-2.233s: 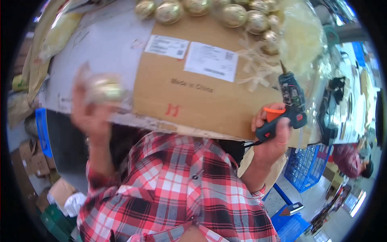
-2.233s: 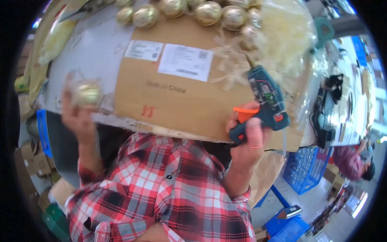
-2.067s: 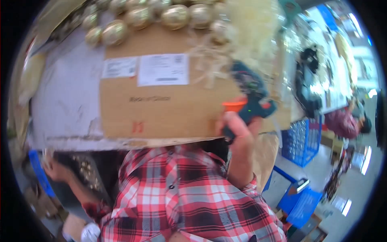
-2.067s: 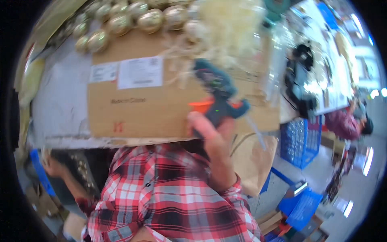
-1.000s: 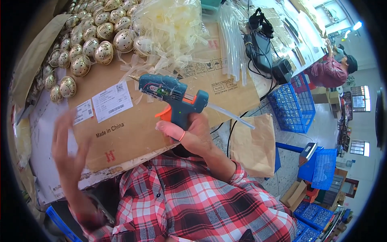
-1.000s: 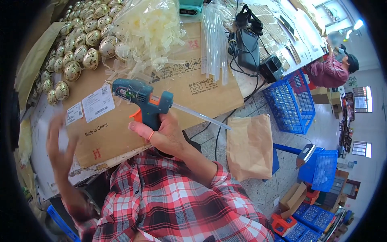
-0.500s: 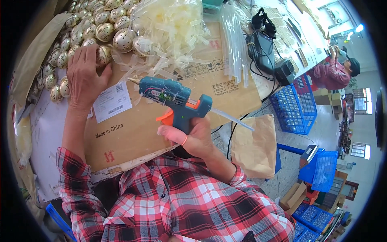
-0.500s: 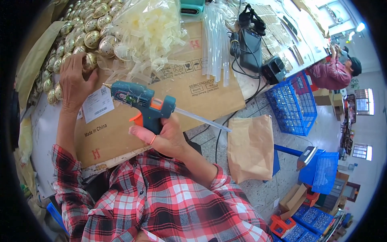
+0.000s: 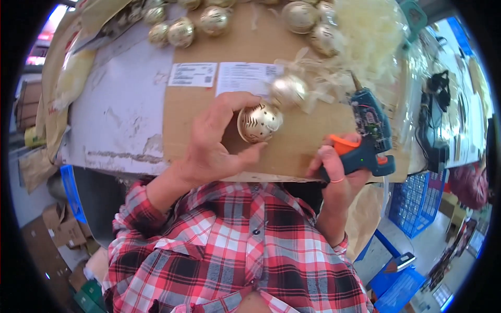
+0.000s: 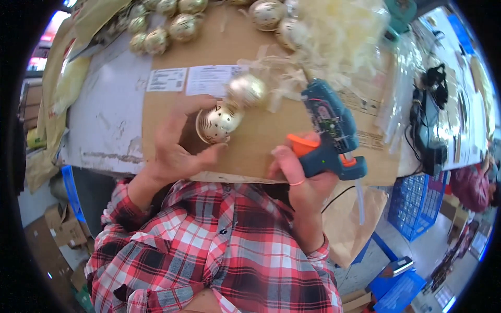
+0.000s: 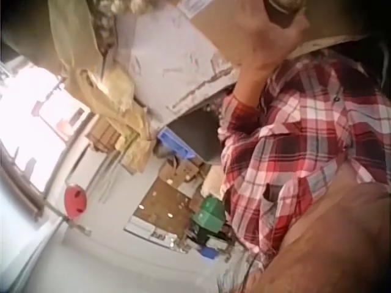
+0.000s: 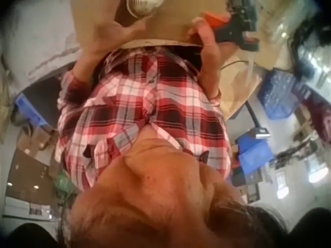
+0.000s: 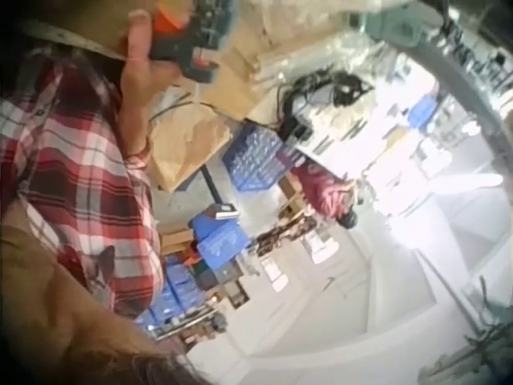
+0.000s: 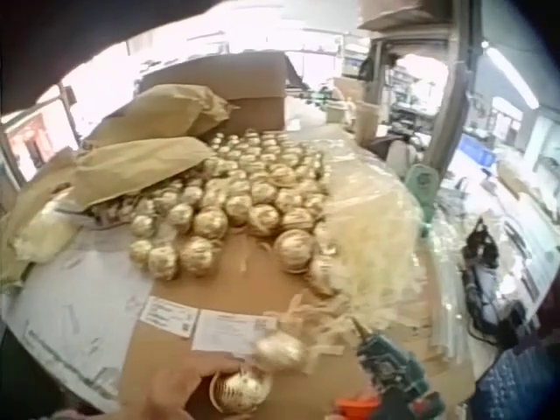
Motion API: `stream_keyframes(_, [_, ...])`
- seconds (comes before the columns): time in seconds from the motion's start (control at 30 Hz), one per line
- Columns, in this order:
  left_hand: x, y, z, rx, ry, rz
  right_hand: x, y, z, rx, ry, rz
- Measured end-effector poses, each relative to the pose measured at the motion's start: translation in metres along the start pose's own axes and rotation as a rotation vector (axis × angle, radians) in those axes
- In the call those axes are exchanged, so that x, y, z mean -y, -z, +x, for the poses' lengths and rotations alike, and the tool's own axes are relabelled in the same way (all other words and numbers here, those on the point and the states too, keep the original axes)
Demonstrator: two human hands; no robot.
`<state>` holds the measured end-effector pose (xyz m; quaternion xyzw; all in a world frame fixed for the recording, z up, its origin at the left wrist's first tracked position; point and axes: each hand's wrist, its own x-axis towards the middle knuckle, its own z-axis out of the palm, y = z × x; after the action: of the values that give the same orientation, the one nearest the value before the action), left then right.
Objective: Apply hot glue to gold-colored ornaments to attach hanging ribbons or hooks.
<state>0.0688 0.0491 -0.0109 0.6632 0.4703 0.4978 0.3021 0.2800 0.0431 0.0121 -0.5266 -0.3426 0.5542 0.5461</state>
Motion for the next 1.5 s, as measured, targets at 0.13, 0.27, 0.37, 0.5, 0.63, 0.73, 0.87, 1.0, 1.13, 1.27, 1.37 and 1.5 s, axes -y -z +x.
stream_keyframes(0.13, [-0.008,0.011,-0.004,0.008,-0.119,0.205,-0.005,-0.002,0.005,0.069,0.041,-0.082])
stream_keyframes(0.27, [-0.009,0.011,-0.005,-0.035,-0.125,0.157,-0.010,-0.011,0.006,0.129,0.189,-0.161])
stream_keyframes(0.37, [-0.010,0.013,-0.008,-0.046,-0.106,0.154,-0.016,-0.018,0.010,0.147,0.235,-0.058])
stream_keyframes(0.5, [-0.015,0.019,-0.019,0.004,-0.085,0.129,-0.022,-0.019,0.013,0.178,0.313,-0.022])
stream_keyframes(0.63, [-0.019,0.023,-0.024,-0.013,-0.115,0.227,-0.013,-0.012,0.005,0.145,0.144,-0.279])
stream_keyframes(0.73, [-0.017,0.021,-0.026,-0.014,-0.111,0.133,-0.014,-0.009,0.004,0.226,0.108,-0.322])
stream_keyframes(0.87, [-0.013,0.013,-0.028,-0.056,-0.142,0.063,-0.021,-0.014,0.009,0.320,0.312,-0.507])
stream_keyframes(1.0, [-0.010,0.014,-0.029,-0.050,-0.220,0.137,-0.012,-0.028,0.001,0.364,0.243,-0.573])
stream_keyframes(1.13, [-0.009,0.013,-0.028,-0.008,-0.285,0.262,-0.003,-0.028,-0.003,0.198,0.083,-0.534])
stream_keyframes(1.27, [-0.015,0.017,-0.025,0.072,-0.349,0.455,0.011,-0.026,-0.010,0.086,-0.019,-0.235])
stream_keyframes(1.37, [-0.023,0.020,-0.018,0.099,-0.306,0.457,0.024,-0.026,-0.015,0.110,-0.035,-0.204])
stream_keyframes(1.5, [-0.024,0.005,-0.020,-0.019,-0.080,0.146,0.018,-0.030,-0.017,0.161,-0.028,-0.292])
